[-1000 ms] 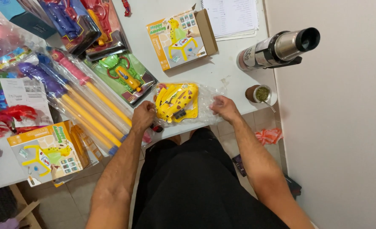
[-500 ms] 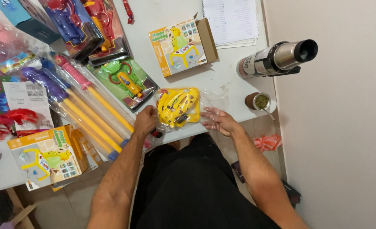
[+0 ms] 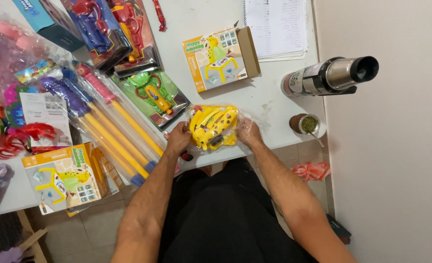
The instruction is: Unboxing and assembling a battery-operated giraffe toy, including battery installation and part attachment.
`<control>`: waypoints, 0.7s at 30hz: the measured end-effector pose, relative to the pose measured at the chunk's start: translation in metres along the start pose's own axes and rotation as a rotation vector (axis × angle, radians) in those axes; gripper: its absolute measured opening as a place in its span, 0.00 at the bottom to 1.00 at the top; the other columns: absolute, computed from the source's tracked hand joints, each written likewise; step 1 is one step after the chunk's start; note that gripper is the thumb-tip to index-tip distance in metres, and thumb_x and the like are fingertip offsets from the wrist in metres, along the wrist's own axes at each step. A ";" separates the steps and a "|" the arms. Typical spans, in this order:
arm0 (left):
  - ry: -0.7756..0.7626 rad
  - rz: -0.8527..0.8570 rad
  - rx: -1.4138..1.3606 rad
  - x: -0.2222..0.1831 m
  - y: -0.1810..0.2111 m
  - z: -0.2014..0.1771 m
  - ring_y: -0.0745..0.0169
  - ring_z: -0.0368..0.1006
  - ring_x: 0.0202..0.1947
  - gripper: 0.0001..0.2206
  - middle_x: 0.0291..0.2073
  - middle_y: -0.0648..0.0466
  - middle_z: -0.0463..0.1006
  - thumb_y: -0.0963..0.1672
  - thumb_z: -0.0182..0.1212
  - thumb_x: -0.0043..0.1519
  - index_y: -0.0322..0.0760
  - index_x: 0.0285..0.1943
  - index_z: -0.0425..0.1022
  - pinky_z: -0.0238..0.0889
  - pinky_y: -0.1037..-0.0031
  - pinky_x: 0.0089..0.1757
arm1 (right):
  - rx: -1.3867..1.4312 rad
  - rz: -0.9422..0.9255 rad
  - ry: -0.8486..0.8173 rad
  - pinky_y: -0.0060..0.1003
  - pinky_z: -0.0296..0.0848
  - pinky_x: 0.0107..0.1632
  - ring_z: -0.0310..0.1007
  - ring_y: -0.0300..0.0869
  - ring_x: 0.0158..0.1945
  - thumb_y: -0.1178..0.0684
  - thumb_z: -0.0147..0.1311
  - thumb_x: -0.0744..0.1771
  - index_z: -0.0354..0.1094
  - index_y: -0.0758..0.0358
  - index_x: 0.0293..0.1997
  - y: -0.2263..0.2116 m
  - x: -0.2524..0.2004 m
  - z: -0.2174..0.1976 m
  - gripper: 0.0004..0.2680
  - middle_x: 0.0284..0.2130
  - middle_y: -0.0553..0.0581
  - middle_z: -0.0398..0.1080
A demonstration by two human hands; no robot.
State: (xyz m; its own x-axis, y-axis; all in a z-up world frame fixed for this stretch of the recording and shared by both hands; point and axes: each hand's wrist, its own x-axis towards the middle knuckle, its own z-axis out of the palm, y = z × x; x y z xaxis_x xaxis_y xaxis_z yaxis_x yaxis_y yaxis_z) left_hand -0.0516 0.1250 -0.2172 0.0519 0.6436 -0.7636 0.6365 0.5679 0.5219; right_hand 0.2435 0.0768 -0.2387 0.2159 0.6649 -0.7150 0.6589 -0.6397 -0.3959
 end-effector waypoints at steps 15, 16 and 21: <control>0.074 0.119 -0.507 -0.026 0.006 0.002 0.51 0.77 0.41 0.18 0.42 0.40 0.79 0.43 0.61 0.63 0.36 0.62 0.77 0.71 0.63 0.47 | 1.213 -0.190 -0.302 0.52 0.76 0.57 0.77 0.56 0.52 0.65 0.52 0.66 0.62 0.67 0.67 -0.014 -0.068 -0.013 0.19 0.56 0.65 0.71; 0.077 0.118 -0.505 -0.025 0.009 -0.002 0.51 0.77 0.41 0.18 0.42 0.40 0.79 0.43 0.61 0.63 0.36 0.62 0.77 0.71 0.63 0.47 | 1.215 -0.192 -0.306 0.52 0.76 0.57 0.77 0.56 0.52 0.65 0.52 0.66 0.62 0.67 0.67 -0.022 -0.074 -0.020 0.19 0.56 0.65 0.71; 0.119 0.107 -0.329 -0.026 0.018 -0.017 0.60 0.80 0.36 0.10 0.35 0.51 0.84 0.47 0.65 0.59 0.45 0.46 0.84 0.72 0.69 0.42 | 1.340 -0.285 -0.340 0.52 0.78 0.54 0.78 0.53 0.52 0.60 0.58 0.66 0.63 0.69 0.63 -0.027 -0.079 -0.027 0.18 0.53 0.64 0.74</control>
State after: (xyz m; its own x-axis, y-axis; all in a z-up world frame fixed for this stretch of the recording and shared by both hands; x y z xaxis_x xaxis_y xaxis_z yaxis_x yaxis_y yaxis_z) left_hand -0.0542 0.1274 -0.1816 0.0026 0.7528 -0.6583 0.3492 0.6162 0.7060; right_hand 0.2282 0.0526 -0.1557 -0.1149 0.8307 -0.5447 -0.5667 -0.5052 -0.6509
